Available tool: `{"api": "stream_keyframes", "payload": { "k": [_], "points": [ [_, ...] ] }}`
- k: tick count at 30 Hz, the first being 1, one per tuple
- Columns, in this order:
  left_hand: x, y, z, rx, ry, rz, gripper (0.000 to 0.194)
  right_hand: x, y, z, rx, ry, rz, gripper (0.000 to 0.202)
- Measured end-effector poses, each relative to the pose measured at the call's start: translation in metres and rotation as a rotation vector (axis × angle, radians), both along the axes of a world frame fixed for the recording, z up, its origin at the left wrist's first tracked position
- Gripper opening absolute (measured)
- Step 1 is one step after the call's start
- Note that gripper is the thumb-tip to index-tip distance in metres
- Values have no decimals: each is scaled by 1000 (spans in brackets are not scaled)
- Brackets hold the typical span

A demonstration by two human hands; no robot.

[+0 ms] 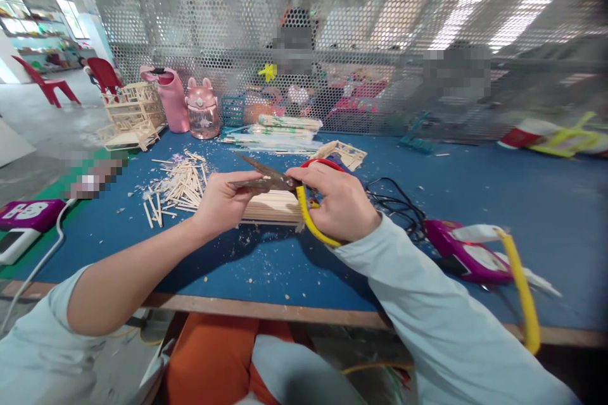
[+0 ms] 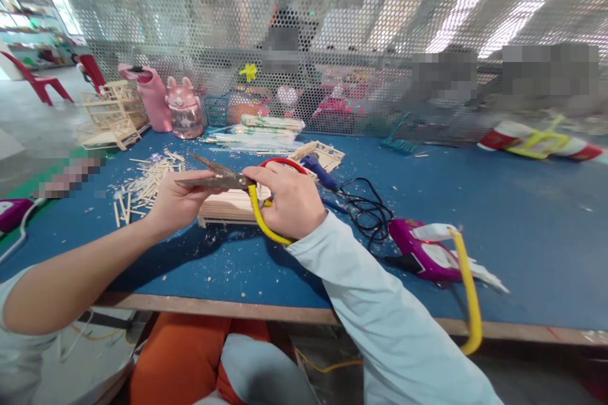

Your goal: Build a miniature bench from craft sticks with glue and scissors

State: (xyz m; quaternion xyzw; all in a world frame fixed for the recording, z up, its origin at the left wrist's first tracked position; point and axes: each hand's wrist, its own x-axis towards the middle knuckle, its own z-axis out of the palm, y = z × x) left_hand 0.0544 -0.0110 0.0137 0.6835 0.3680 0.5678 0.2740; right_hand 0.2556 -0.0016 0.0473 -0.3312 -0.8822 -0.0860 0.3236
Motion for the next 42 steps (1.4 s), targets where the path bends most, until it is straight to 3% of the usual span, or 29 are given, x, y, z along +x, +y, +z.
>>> {"api": "stream_keyframes", "payload": {
  "k": [8,16,23,31,33,36,39,42],
  "points": [
    [0,-4,12,74,101,16,14,1,4,-2,-45,13,53,44],
    [-5,4,7,64,124,28,17,-2,3,2,38,-46,-23,40],
    [-8,2,9,166,203,51,20,-6,5,1,31,-17,39,37],
    [-6,-2,9,176,215,21,18,-7,-1,-4,33,15,-10,40],
    [-2,-2,10,117,200,1,15,-8,-1,-5,8,35,-16,38],
    [3,0,11,-106,29,-80,11,-12,3,-9,-71,135,-1,35],
    [5,3,12,-346,-200,-192,11,-17,8,-16,-180,376,-10,31],
    [5,5,12,-451,-291,-263,15,-21,10,-20,-261,602,-15,26]
  ]
}}
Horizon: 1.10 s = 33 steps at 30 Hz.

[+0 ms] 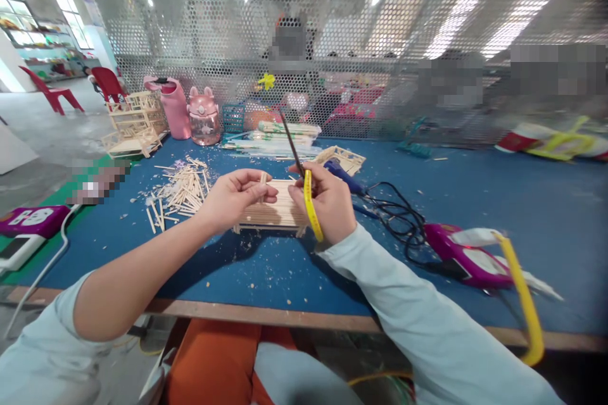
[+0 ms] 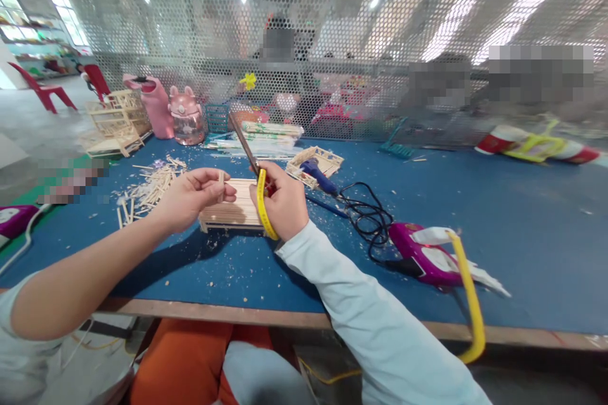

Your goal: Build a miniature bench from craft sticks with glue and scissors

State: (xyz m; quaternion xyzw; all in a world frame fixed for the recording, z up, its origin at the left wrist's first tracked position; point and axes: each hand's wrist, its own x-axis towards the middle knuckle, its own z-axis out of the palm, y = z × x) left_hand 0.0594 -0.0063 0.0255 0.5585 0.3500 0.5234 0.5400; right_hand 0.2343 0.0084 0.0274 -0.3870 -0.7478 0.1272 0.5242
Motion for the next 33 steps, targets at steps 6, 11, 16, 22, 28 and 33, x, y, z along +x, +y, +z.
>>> {"api": "stream_keyframes", "payload": {
  "k": [6,11,16,22,28,33],
  "points": [
    [0,-5,0,21,-18,-40,43,-7,-10,1,-128,175,70,21],
    [2,-7,1,-36,-80,-68,28,-7,-13,3,-127,175,72,23],
    [2,-3,2,-97,-236,0,26,-8,-16,6,-171,240,102,23],
    [12,-14,6,-94,-365,76,29,-22,-27,4,-330,370,241,36],
    [26,-25,6,-111,-475,114,27,-35,-32,0,-406,500,313,57],
    [30,-25,8,-144,-497,212,29,-38,-33,-1,-365,493,262,55]
  ]
}}
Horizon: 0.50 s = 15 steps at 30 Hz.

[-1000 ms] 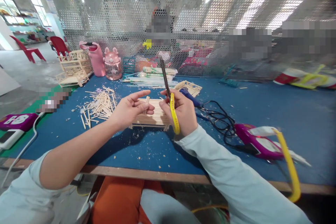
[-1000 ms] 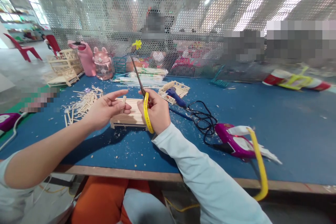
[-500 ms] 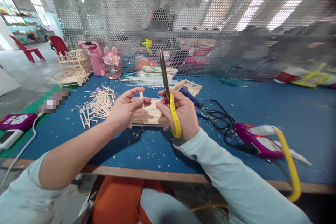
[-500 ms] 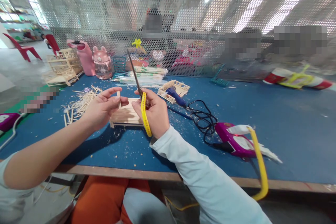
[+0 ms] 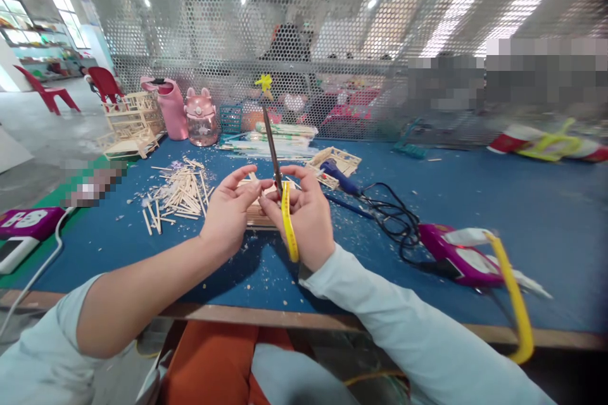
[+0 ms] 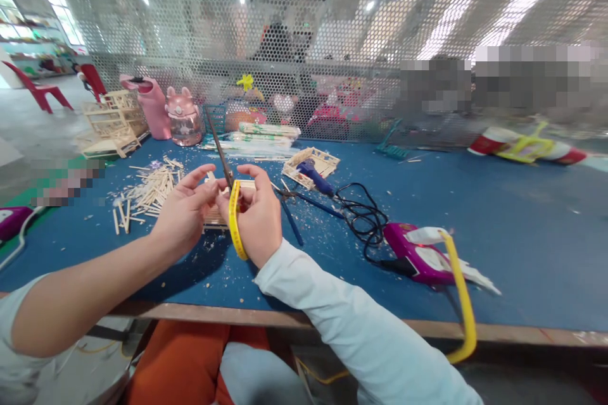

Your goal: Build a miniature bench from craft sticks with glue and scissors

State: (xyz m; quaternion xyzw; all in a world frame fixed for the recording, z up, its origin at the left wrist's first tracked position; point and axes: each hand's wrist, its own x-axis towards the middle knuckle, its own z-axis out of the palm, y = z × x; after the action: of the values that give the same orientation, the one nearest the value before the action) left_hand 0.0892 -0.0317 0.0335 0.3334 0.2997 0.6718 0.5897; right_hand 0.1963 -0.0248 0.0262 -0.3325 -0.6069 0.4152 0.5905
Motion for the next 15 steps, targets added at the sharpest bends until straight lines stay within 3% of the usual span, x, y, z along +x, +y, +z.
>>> {"api": "stream_keyframes", "payload": {
  "k": [4,9,12,15],
  "points": [
    [4,-2,-1,23,23,56,28,2,1,4,51,16,-46,51],
    [-4,5,0,24,158,17,33,16,10,14,52,-92,31,46],
    [-20,11,6,138,459,18,30,29,16,21,24,-230,127,44],
    [-33,13,13,329,1009,-107,22,38,19,26,4,-378,235,42]
  ]
}}
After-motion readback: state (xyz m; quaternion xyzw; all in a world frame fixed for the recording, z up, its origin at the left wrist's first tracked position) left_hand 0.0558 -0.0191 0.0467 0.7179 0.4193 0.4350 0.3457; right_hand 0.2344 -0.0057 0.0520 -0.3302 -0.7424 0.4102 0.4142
